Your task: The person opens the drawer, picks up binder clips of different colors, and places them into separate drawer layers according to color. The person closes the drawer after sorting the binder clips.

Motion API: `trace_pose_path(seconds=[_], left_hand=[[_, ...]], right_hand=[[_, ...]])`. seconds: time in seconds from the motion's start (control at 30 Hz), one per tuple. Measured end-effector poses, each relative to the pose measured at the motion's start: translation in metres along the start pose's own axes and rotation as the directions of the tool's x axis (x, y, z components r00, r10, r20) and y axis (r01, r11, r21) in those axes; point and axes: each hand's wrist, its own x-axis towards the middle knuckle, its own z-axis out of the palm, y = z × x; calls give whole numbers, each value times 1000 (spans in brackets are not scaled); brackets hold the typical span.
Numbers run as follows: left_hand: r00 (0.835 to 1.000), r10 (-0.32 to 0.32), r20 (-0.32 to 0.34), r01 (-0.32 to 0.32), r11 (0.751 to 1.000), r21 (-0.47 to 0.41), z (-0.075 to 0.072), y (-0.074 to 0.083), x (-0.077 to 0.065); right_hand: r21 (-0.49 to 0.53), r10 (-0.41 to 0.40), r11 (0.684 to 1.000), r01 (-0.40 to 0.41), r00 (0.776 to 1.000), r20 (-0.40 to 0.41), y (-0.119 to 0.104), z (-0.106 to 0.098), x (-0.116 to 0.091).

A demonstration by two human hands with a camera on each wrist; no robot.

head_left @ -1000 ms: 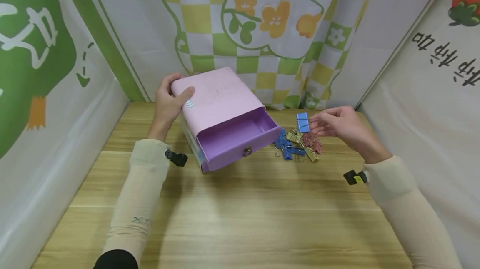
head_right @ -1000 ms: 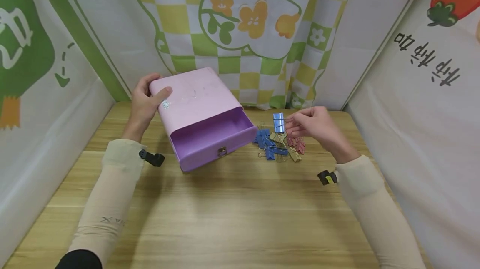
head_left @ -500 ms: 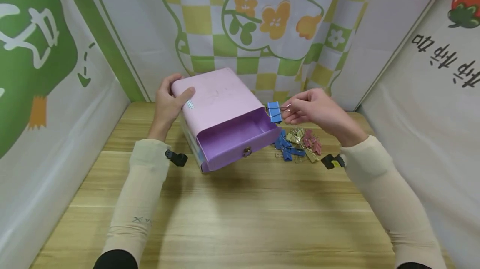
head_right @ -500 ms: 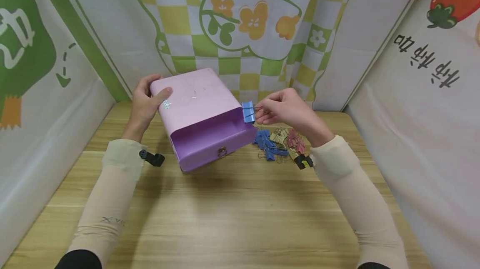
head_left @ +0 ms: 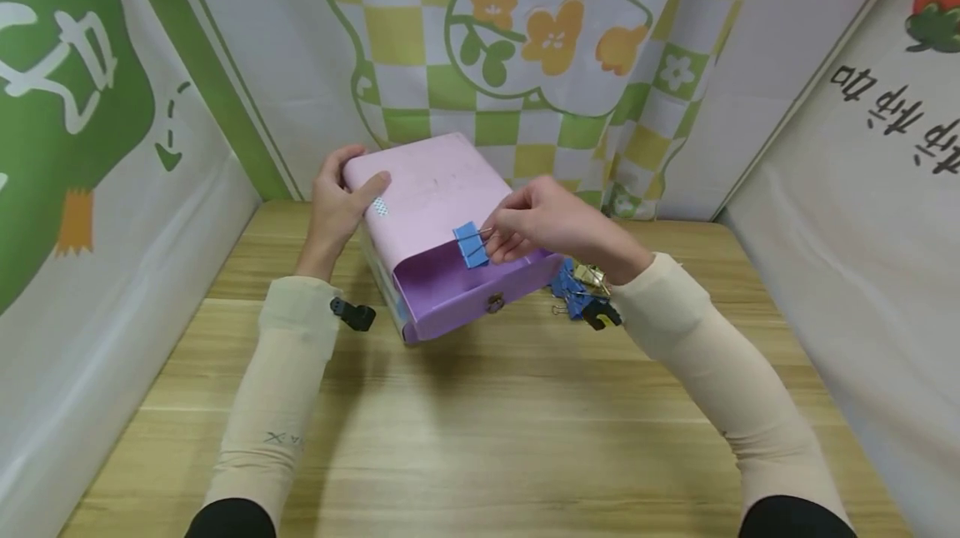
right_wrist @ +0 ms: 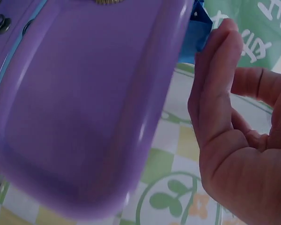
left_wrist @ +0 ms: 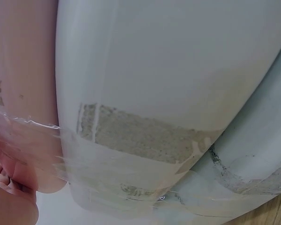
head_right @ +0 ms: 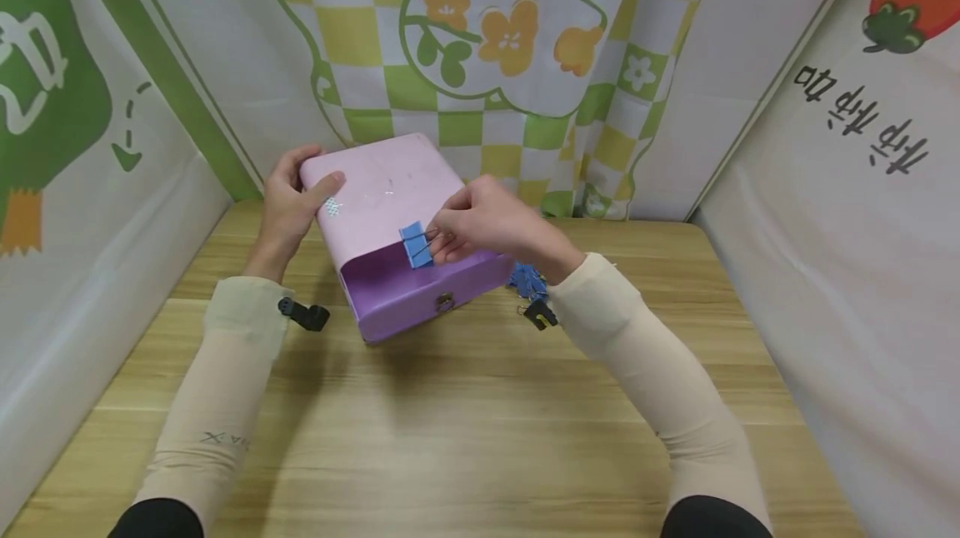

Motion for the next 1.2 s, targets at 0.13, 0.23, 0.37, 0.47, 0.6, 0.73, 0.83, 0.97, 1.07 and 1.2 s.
trace_pose_path(seconds=[0.13, 0.23, 0.37, 0.47, 0.6, 0.73, 0.83, 0.97, 1.07, 1.2], left_hand=[[1000, -5, 3, 5, 1000, 2, -1, 0, 0], [1000, -11, 6, 11, 1000, 7, -1, 0, 0], [1000, -14, 5, 14, 1000, 13, -1, 0, 0], [1000, -14, 4, 14, 1000, 15, -1, 0, 0], [1000, -14, 4, 14, 1000, 21, -1, 0, -1], [1000, -10, 3, 10, 1000, 24, -1, 1, -1], [1000, -7, 1, 7, 999, 33, 0, 2, -1], [1000, -5, 3, 4, 999, 33, 0, 1, 0], [1000, -2, 6, 2, 1000, 29, 0, 1, 0], [1000, -9, 19, 8, 997, 73, -2, 2, -1]], right_hand=[[-45, -7, 999, 10, 997, 71, -4, 15, 11], [-90, -9, 996, 20, 993, 118, -6, 25, 17], [-98, -10, 995, 27, 986, 167, -9, 37, 24], [-102, -4, 994, 25, 981, 195, -9, 45, 28], [-153, -4, 987, 37, 977, 211, -7, 53, 31], [-201, -9, 978, 54, 976, 220, -4, 58, 33], [-228, -2, 972, 55, 974, 225, -2, 60, 34], [-276, 11, 960, 54, 973, 229, -2, 62, 36], [-320, 16, 946, 62, 972, 236, -3, 63, 38], [-361, 25, 931, 59, 974, 225, -3, 65, 40]])
